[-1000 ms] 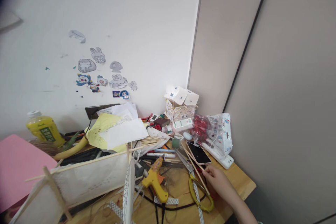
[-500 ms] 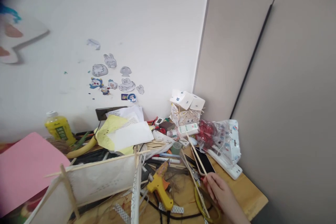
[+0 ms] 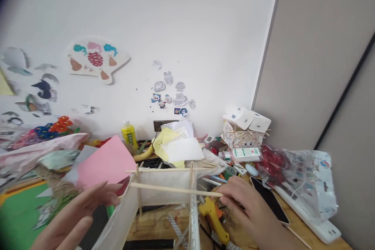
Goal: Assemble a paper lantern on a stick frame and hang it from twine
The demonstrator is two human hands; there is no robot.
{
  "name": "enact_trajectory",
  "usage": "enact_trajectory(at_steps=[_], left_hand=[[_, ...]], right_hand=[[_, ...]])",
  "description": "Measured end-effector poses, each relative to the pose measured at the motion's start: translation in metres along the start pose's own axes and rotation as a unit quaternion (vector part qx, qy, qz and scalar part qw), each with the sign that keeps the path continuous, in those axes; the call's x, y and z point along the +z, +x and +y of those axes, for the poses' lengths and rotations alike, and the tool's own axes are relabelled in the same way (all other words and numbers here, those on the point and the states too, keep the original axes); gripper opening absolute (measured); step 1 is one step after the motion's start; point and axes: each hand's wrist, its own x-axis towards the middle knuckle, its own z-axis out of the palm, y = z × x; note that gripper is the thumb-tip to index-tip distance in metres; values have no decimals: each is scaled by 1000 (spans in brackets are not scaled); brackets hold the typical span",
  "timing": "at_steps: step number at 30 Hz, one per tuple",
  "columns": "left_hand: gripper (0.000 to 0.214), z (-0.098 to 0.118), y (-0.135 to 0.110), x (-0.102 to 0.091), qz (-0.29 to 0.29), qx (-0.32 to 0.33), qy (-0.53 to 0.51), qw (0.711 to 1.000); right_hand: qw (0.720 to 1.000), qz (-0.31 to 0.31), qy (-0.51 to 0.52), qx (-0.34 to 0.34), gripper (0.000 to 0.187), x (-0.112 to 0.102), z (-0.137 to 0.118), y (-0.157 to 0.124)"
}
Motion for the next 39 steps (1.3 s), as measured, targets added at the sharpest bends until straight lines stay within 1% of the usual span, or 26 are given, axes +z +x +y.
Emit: enact_trajectory(at_steps=[2, 4, 6, 9, 13, 16, 19, 23, 28, 30, 33, 35, 39], left_hand=[[38, 5, 8, 0, -38, 52, 3, 998], [25, 8, 14, 0, -36, 81, 34, 995], [15, 10, 17, 1, -11, 88, 55, 995], [16, 9, 16, 0, 7, 63, 51, 997], [20, 5, 11, -4, -22, 28, 27, 999], [19, 3, 5, -6, -46, 29, 21, 998], [15, -1, 1, -4, -40, 26, 25, 999], [17, -8, -2, 2, -24, 9, 4, 1000], [20, -4, 2, 4, -6, 14, -9, 1000], [18, -1, 5, 2, -2, 33, -2, 999], [16, -1, 7, 1, -13, 58, 8, 998], [17, -3, 7, 1, -15, 63, 4, 998], [14, -9, 3, 3, -23, 61, 1, 998]], right_hand=[[999, -29, 21, -28, 26, 13, -10, 6], [997, -59, 39, -41, 27, 28, -16, 10], [996, -74, 46, -37, 25, 40, -18, 12], [997, -50, 46, -22, 21, 51, -15, 13], [997, -4, 69, -32, 20, 56, -7, 10], [995, 12, 89, -41, 17, 60, -2, 3], [994, 36, 102, -31, 15, 65, 2, -7], [991, 86, 106, -15, 13, 71, 1, -14], [984, 132, 116, -11, 14, 73, -7, -11], [984, 142, 110, -14, 15, 73, -9, -11], [983, 149, 102, -19, 15, 73, -10, -12], [983, 148, 107, -16, 14, 73, -10, -13], [981, 141, 130, 17, 13, 75, -7, -16]])
